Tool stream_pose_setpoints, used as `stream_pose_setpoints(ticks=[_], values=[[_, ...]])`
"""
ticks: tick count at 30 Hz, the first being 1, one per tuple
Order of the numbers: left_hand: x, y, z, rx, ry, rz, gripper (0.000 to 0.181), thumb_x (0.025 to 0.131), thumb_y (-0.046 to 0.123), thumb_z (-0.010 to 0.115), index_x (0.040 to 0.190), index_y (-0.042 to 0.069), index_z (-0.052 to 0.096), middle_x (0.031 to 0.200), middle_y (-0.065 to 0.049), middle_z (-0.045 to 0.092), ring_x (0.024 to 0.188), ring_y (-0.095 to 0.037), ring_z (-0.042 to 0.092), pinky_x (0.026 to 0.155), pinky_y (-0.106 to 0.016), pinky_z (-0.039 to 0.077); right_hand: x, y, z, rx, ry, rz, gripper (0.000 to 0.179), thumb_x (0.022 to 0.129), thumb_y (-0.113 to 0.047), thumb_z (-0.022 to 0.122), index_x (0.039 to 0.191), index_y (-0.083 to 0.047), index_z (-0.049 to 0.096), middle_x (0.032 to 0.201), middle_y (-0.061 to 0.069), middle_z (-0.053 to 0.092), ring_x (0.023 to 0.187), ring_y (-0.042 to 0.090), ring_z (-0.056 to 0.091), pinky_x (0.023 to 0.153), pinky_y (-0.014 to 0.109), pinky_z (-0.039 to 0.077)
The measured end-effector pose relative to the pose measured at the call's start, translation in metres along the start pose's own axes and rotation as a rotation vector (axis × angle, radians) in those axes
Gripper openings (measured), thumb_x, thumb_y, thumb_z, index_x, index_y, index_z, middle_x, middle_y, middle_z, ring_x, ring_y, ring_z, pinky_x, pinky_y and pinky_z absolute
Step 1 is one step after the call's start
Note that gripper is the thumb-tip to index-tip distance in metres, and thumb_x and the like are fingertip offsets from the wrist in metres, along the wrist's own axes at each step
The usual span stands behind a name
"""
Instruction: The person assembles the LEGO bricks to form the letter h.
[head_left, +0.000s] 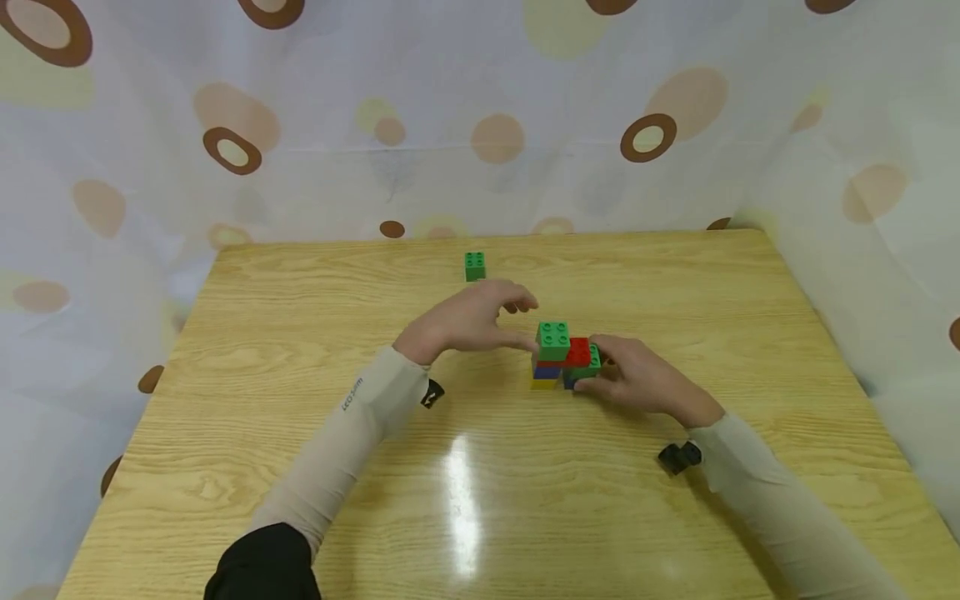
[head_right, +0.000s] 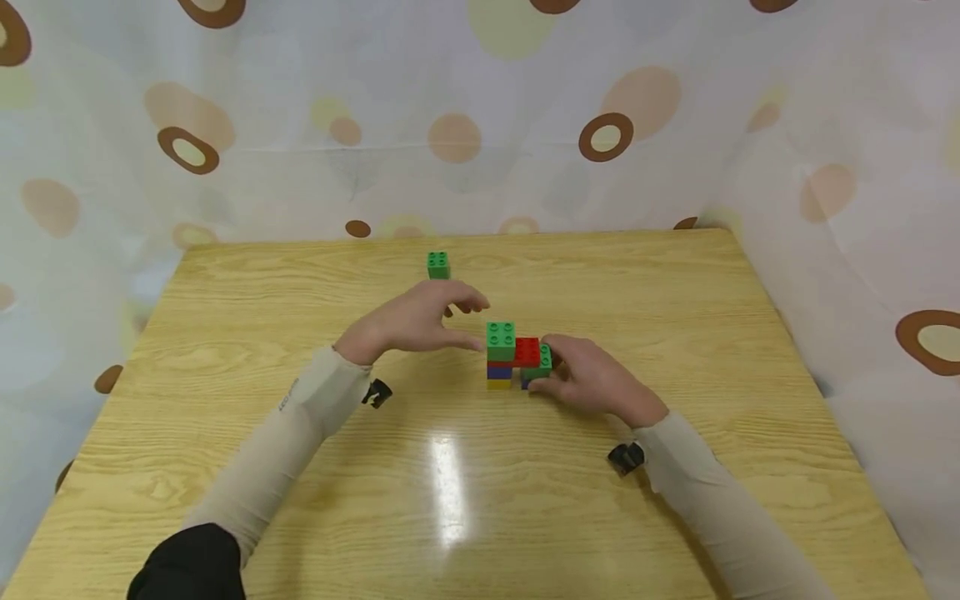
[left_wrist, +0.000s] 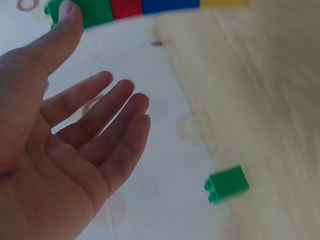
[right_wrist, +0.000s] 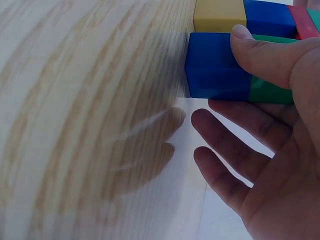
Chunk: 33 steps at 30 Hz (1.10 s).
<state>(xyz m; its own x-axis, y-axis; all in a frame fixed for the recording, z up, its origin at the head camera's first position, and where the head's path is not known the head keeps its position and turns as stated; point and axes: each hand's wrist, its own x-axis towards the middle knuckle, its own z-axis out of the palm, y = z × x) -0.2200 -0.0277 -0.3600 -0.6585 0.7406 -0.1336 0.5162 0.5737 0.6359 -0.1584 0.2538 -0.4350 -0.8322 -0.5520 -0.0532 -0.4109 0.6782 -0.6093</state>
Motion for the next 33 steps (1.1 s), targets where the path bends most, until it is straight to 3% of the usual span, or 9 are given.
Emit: stream_pose_setpoints(ticks=[7,11,17,20,26,33], values=[[0.019,-0.025,-0.027,0.175,0.108,-0.154,0.056,0.098,0.035,0.069,0.145,0.008,0.052,0.147,-0.010,0.051,0.133,-0.028,0.051,0.110,-0.040,0.043,-0.001,0.001,-0.001,-0.021,-0.001,0.008,0.037,0.091,-0.027,0.078,0.124,-0.015,0.063,0.116,0.000,0.072,0.102,0.018,0.070,0.089,0.044,0.057],[0.036,-0.041,-0.032,0.302,0.139,-0.244,0.055,0.101,0.028,0.064,0.149,0.008,0.047,0.152,-0.011,0.046,0.139,-0.029,0.046,0.114,-0.041,0.040,-0.001,0.004,-0.001,-0.032,-0.001,0.011,0.036,0.091,-0.028,0.078,0.122,-0.016,0.064,0.114,-0.002,0.072,0.100,0.015,0.069,0.088,0.042,0.056],[0.056,-0.064,-0.026,0.334,0.047,-0.357,0.067,0.103,0.025,0.062,0.160,0.011,0.029,0.165,-0.011,0.030,0.150,-0.030,0.032,0.119,-0.045,0.035,-0.004,0.007,-0.001,-0.031,0.000,0.019,0.034,0.091,-0.028,0.078,0.120,-0.016,0.064,0.111,-0.003,0.073,0.097,0.012,0.070,0.085,0.040,0.057],[0.062,-0.072,-0.020,0.362,-0.005,-0.404,0.069,0.103,0.027,0.060,0.161,0.012,0.026,0.165,-0.011,0.029,0.150,-0.028,0.033,0.119,-0.044,0.035,-0.005,0.008,-0.001,-0.023,-0.001,0.019,0.035,0.092,-0.029,0.077,0.121,-0.017,0.064,0.111,-0.003,0.073,0.097,0.012,0.070,0.085,0.039,0.057],[0.071,-0.075,-0.010,0.411,0.040,-0.398,0.039,0.104,0.022,0.059,0.139,0.007,0.051,0.139,-0.011,0.055,0.125,-0.025,0.056,0.102,-0.038,0.049,-0.005,0.009,-0.001,-0.018,0.005,0.009,0.035,0.092,-0.029,0.077,0.122,-0.017,0.064,0.111,-0.003,0.073,0.096,0.011,0.070,0.084,0.038,0.057],[0.071,-0.073,-0.007,0.350,0.049,-0.377,0.033,0.104,0.019,0.059,0.134,0.007,0.052,0.134,-0.012,0.055,0.120,-0.026,0.056,0.099,-0.038,0.049,-0.006,0.009,-0.001,-0.028,-0.005,0.021,0.036,0.092,-0.030,0.076,0.123,-0.016,0.063,0.112,-0.002,0.073,0.097,0.014,0.071,0.085,0.040,0.058]])
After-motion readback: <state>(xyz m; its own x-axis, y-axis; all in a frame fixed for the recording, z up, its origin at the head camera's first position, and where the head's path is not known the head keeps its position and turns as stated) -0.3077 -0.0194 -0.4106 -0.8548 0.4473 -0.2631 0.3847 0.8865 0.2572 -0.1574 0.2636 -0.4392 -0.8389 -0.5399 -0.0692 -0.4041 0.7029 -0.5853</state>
